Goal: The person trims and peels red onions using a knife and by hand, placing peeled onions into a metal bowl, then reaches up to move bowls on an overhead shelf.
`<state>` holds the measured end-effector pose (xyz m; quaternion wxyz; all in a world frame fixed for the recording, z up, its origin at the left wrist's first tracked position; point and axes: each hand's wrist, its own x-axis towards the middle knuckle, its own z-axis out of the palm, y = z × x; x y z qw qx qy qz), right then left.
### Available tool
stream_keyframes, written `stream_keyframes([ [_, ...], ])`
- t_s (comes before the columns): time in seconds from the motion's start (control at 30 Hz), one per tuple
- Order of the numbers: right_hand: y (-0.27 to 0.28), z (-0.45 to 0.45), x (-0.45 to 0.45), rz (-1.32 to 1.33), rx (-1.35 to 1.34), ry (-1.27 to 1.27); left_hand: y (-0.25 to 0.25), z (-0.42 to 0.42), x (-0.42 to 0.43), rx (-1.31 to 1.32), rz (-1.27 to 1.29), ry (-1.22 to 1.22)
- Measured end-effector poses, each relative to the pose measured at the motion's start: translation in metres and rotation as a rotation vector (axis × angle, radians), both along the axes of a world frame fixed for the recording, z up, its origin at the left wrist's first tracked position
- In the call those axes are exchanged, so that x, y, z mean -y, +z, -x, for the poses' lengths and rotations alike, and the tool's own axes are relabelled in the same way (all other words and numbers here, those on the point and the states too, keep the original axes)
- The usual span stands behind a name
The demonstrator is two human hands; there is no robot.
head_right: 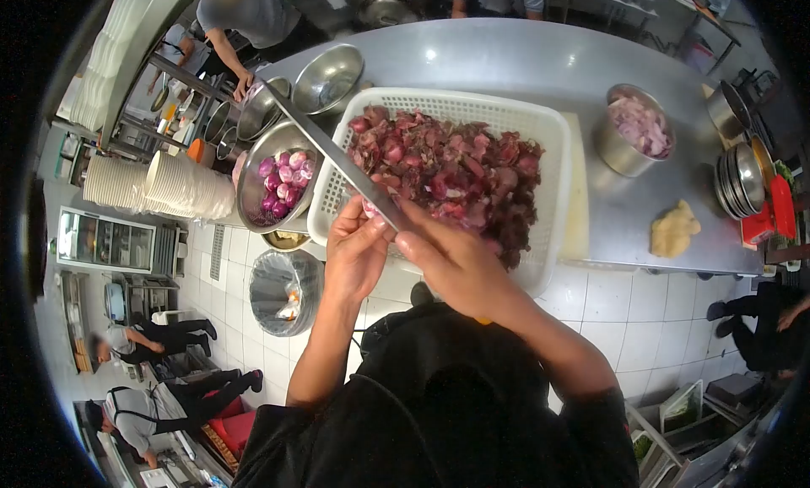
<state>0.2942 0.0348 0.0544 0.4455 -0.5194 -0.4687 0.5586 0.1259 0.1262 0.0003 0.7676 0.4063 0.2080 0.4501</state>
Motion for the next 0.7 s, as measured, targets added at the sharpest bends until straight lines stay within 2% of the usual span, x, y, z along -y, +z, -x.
stream_keyframes([
  [0.07,-0.006,-0.002,-0.003,0.042,0.044,-0.027,0.003,0.003,0.0,0.024,0.057,-0.03],
  [0.2,-0.016,-0.017,-0.012,0.142,-0.146,-0.112,0.01,0.004,0.002,0.099,0.174,-0.036],
  [0.3,-0.019,-0.022,-0.011,0.234,-0.061,-0.184,0.008,0.007,0.002,0.103,0.166,-0.067],
  [0.33,-0.013,-0.027,-0.01,0.252,-0.056,-0.125,0.008,0.007,0.001,0.1,0.17,-0.074],
  [0.43,-0.017,-0.023,-0.004,0.061,0.086,-0.188,0.008,0.008,0.001,0.09,0.181,-0.096],
  [0.53,-0.01,-0.025,0.002,-0.045,0.15,-0.141,0.006,0.008,0.0,0.074,0.183,-0.115],
  [0.7,-0.004,-0.029,-0.001,0.059,0.186,-0.128,0.007,0.005,0.0,0.048,0.159,-0.138],
])
